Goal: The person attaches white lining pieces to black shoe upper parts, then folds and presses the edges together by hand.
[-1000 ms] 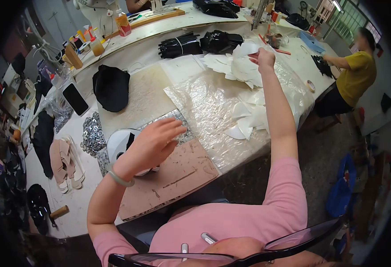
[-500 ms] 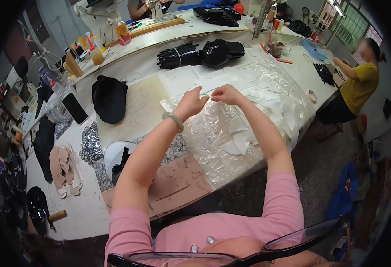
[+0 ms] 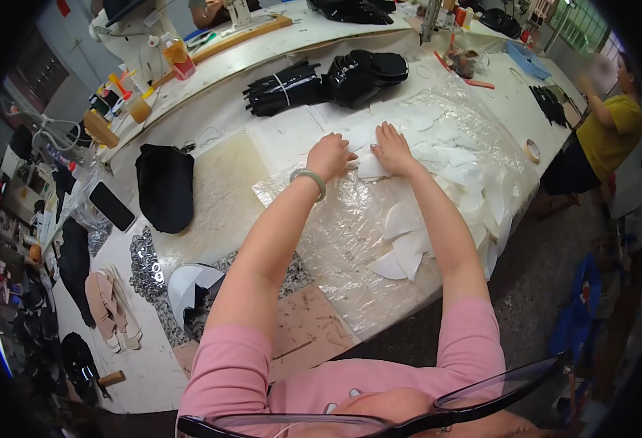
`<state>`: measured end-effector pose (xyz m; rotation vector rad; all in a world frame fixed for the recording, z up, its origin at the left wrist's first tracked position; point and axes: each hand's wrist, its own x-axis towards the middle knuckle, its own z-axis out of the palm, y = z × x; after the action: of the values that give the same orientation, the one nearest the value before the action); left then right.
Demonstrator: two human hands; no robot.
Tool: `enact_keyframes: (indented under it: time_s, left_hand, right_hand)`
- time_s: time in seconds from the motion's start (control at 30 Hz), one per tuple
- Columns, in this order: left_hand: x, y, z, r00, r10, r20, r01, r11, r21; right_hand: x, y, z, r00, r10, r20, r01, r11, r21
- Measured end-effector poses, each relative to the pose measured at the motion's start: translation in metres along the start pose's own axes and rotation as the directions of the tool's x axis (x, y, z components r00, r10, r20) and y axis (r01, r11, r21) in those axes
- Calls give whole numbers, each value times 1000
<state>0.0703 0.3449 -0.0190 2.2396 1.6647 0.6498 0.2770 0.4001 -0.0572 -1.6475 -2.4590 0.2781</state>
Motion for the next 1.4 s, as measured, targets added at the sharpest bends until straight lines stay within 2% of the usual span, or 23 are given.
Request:
enact_keyframes:
  time_s: [0.07,0.17,0.3,0.4,0.47,0.53,0.57,0.6,0.63,0.67,0.7,0.77,0.8,0.83,0.87,0.9,0.93,0.97,1.07,1.1,1.2,1.3,1.4]
  left_hand:
    - [9,-7,13,999,11,-43,-14,997,-75]
    - [13,-9,4,999,-11,39,11,1000,10]
    - [21,-17,8,907,402,124,-420,846,329]
    - [18,-6,1,927,355,116,-373,857,355]
    - [30,-17,-1,980,179,-84,-144,938,316]
    - [50,-43,-37,930,-59,-363,195,916,350]
    - [56,-77,-62,933,49,-357,115,898,424]
    - [38,-53,-105,820,-145,-554,206,977,49]
    - [26,-58,-135,835,-219,-504,221,974,-57]
    - [12,-62,-151,863,-339,-375,176,897,-405]
    - [-7,-64,-165,891,-399,-218,140,697,-704]
    - [-61,-41,-194,895,-444,-54,237,574,-784]
    - [-87,-22,-203,893,-448,37,287,505,-814]
    - [-111,-5,-202,880,-472,53,290,446,-846]
    - [-136,18,-201,894,-445,44,266,450,-853]
    - [-157,40,-199,906,-422,41,247,447,-860]
    - [-176,55,-198,931,-364,13,216,522,-825]
    - [-197,65,-194,948,-318,1,196,585,-787]
    - [-257,83,-194,979,-192,-70,118,811,-574]
    - [-275,88,-196,978,-153,-145,69,883,-463]
    - [-333,90,-214,945,-313,-96,312,950,-29]
    - [-373,81,-213,869,-381,317,240,883,403]
    - [-416,46,-167,985,11,172,-50,973,226]
  right_hand:
    - [-2,-7,-11,997,11,73,-8,999,-41]
    - [-1,-8,-16,992,6,126,-3,1000,-28]
    - [2,-12,-23,979,40,201,-36,999,-21]
    - [3,-11,-24,980,40,195,-33,999,-38]
    - [1,-11,-22,982,34,187,-22,998,-66]
    - [-1,-9,-15,994,36,108,-32,999,-35]
    - [0,-11,-14,997,24,68,-22,1000,-21]
    - [1,-12,-19,998,35,61,-34,999,-18]
    - [0,-14,-26,998,42,54,-42,999,-10]
    - [2,-22,-35,998,45,45,-45,999,-2]
    - [3,-36,-49,994,83,65,-78,993,-84]
    - [-1,-65,-78,981,171,94,-142,958,-251]
    - [3,-68,-65,995,1,-103,-42,915,-401]
    - [-4,-84,-67,990,-85,-114,88,996,24]
    - [-19,-106,-72,976,-158,-148,207,876,435]
    - [-41,-129,-77,960,-205,-194,278,584,763]
    - [-81,-161,-95,950,-305,-65,120,164,979]
    - [-126,-188,-110,899,-437,25,-157,-269,950]
    - [-199,-209,-99,918,-395,-47,78,63,995]
    - [-216,-208,-92,927,-376,-13,15,3,1000]
    - [-257,-199,-72,936,-347,58,-102,-111,989]
    - [-282,-211,-58,926,-342,161,-204,-96,974]
    - [-293,-243,-43,914,-346,212,-260,-100,960]
